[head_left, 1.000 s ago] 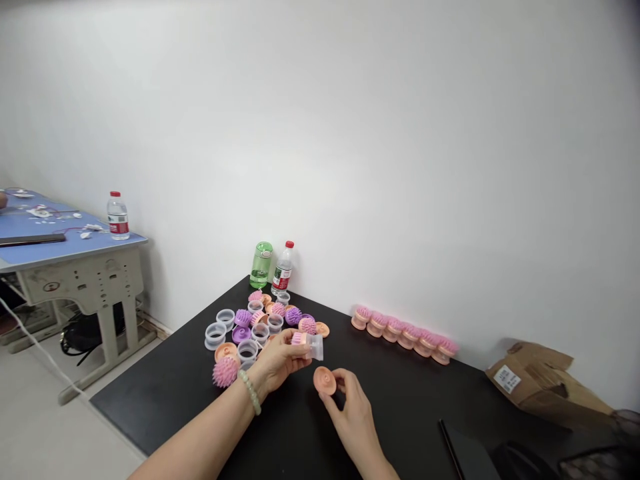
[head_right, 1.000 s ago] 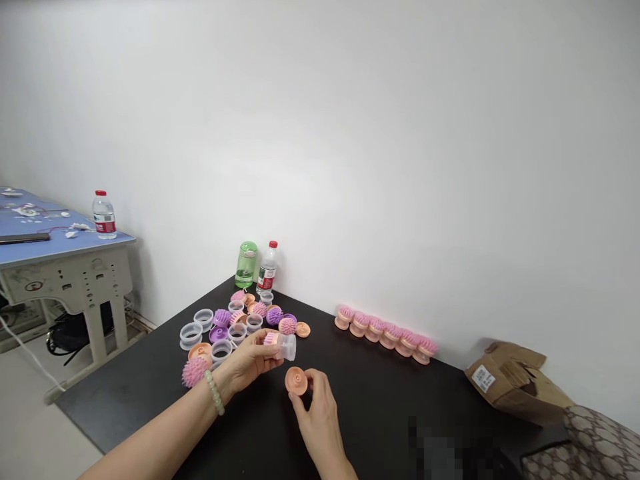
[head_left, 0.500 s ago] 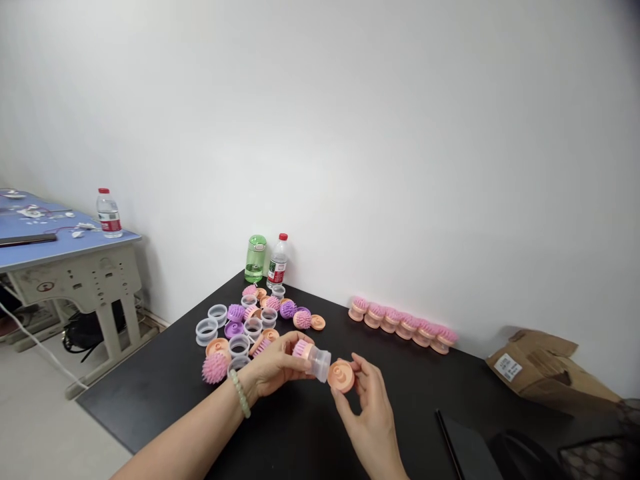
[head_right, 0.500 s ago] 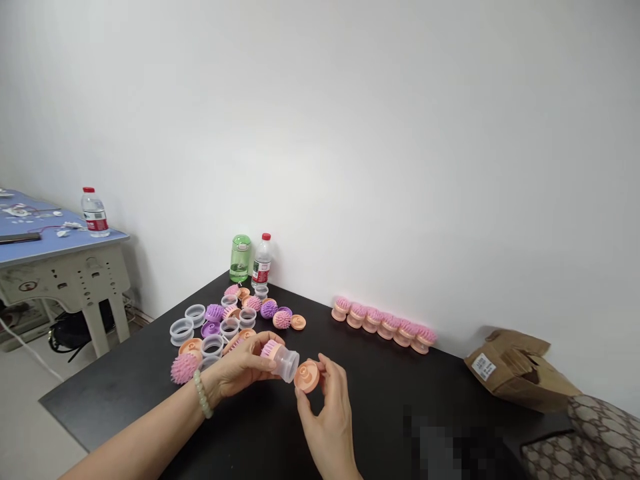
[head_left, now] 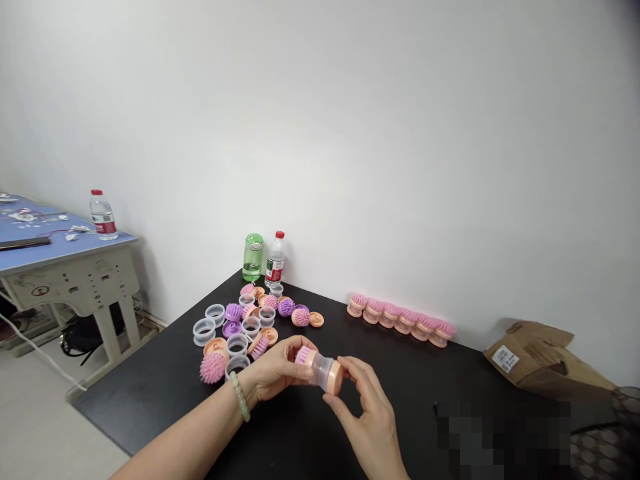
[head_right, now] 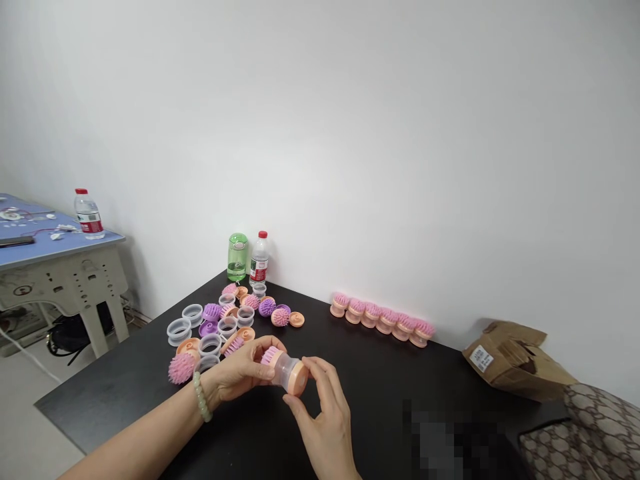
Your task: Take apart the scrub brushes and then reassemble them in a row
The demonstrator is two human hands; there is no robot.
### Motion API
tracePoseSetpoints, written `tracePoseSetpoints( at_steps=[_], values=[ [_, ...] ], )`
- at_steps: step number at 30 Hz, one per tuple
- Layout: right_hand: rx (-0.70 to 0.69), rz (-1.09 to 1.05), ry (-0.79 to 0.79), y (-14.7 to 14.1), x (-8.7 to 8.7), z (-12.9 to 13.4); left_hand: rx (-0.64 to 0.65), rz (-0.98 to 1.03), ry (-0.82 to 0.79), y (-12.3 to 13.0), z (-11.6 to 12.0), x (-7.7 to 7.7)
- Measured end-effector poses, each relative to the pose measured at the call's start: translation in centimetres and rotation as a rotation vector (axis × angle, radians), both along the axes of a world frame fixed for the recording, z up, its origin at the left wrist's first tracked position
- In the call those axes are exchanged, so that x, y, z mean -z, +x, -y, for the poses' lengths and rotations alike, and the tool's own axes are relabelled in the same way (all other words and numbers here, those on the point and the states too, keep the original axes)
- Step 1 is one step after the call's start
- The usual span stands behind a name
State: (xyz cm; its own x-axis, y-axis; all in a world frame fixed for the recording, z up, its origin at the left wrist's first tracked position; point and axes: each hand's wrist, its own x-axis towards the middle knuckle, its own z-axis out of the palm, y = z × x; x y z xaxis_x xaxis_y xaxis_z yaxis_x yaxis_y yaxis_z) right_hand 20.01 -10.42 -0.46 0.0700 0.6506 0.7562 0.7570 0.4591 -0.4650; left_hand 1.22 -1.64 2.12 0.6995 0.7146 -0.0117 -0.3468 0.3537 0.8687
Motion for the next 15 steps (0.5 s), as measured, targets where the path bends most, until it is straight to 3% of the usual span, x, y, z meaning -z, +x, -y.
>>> tracePoseSetpoints(
  at_steps=[15],
  values=[
    [-0.092, 0.083, 0.106, -0.14, -0.95, 0.44, 0.028, -0.038, 0.03, -0.2, 0.06, -0.36]
  ],
)
